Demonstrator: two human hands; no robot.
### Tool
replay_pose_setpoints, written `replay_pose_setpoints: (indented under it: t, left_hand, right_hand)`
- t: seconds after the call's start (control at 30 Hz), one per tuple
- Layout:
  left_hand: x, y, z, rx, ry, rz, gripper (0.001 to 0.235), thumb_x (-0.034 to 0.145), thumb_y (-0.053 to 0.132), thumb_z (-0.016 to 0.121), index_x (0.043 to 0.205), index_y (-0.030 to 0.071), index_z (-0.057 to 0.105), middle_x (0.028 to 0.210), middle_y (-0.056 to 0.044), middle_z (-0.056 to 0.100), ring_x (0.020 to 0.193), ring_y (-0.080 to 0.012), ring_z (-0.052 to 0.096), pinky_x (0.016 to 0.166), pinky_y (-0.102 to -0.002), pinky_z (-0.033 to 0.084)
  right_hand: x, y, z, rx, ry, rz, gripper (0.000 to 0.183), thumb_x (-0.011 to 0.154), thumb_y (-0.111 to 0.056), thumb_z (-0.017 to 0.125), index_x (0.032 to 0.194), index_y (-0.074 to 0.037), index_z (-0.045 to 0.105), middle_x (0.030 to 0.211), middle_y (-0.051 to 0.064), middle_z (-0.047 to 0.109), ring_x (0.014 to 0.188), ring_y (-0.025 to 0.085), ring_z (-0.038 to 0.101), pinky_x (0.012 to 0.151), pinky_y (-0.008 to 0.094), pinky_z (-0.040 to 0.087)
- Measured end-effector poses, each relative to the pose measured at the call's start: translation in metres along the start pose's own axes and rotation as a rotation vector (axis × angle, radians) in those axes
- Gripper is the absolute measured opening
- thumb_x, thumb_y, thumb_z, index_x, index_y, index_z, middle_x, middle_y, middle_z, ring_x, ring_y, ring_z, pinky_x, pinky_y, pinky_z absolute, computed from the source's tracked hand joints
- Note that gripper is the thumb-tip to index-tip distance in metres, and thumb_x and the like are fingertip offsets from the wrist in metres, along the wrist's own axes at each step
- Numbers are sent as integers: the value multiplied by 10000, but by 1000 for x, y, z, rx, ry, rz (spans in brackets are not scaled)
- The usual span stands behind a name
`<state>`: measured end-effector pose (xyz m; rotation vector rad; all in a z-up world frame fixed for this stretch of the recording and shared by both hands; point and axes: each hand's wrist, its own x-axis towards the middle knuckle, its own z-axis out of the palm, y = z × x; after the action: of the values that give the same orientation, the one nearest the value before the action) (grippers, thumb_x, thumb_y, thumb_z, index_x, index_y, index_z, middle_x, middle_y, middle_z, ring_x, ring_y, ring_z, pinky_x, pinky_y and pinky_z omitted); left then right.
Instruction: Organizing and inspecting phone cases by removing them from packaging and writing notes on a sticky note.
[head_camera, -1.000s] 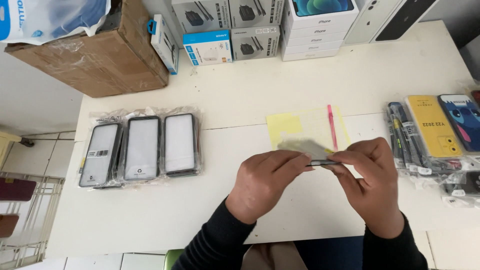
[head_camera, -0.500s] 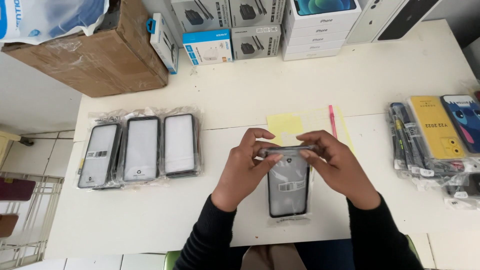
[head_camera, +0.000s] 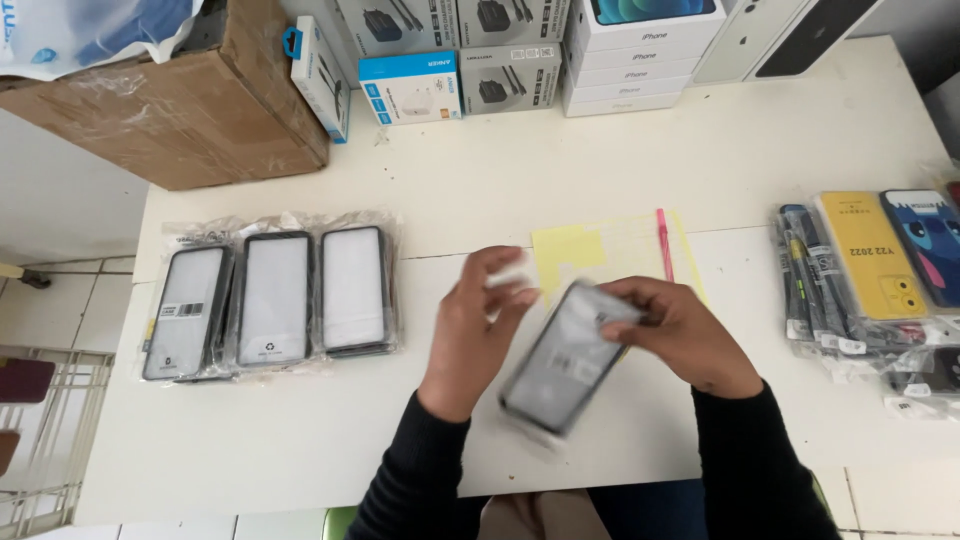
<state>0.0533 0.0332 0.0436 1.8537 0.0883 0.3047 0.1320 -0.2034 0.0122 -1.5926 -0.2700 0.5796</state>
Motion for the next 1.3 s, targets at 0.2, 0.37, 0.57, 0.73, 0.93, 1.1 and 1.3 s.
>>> replay_pose_setpoints:
  t: [0.2,0.37,0.57,0.73,0.93,1.1,1.3]
  left_hand:
    - [-29,-13,27,-16,-84,-96,155,917,199,792,1063,154,766,899,-59,811,813,-236,804,717,-323,666]
    - [-36,-23,56,-283,-206,-370,642,877,292,778,1405,33,519,1184,-172,743,1081,-259,724,928,-349,591]
    - [-27,-51,44,-418,-187,-368,450,897,149,744,1318,56,614,1110,-83,773,970,-141,731,832,-273,626]
    - [-9,-57,25,-323,-184,-386,709,928,129,752,1555,7,445,1216,-182,700,900,-200,719,811,-345,625]
    - [4,-89,21,-145,-2,-402,796,933,110,751,1618,66,349,1219,-216,634,1018,-259,676,918,-415,594]
    - [9,-113,34,-92,16,-455,611,932,141,773,1496,77,547,1204,-224,712,1034,-278,725,918,-394,605]
    - [8,-124,33,-82,30,-440,599,928,167,783,1481,81,567,1220,-257,694,1101,-323,707,958,-423,597]
  right_hand:
    - [-7,-1,30,766,460,-7,330,867,46,692,1176,-71,691,961,14,753,770,176,744,714,246,584]
    - [-13,50,68,875,390,114,377,862,70,672,1227,-25,659,1068,106,734,890,229,697,794,314,553]
    - [-12,78,59,667,393,37,403,860,78,689,1249,33,592,1164,179,682,1042,264,659,929,363,544]
    - [16,67,42,279,333,-94,568,915,31,700,1457,13,531,995,98,664,879,167,638,754,273,516]
    - [63,127,43,24,333,-202,465,969,-2,694,1423,-1,598,957,138,706,828,165,643,696,301,560]
    - [66,141,48,-190,408,-230,439,960,-12,728,1391,-22,647,939,166,704,793,183,645,642,341,557]
    - [67,142,47,-171,396,-230,421,974,-10,715,1388,-11,645,957,188,711,834,202,658,674,354,583]
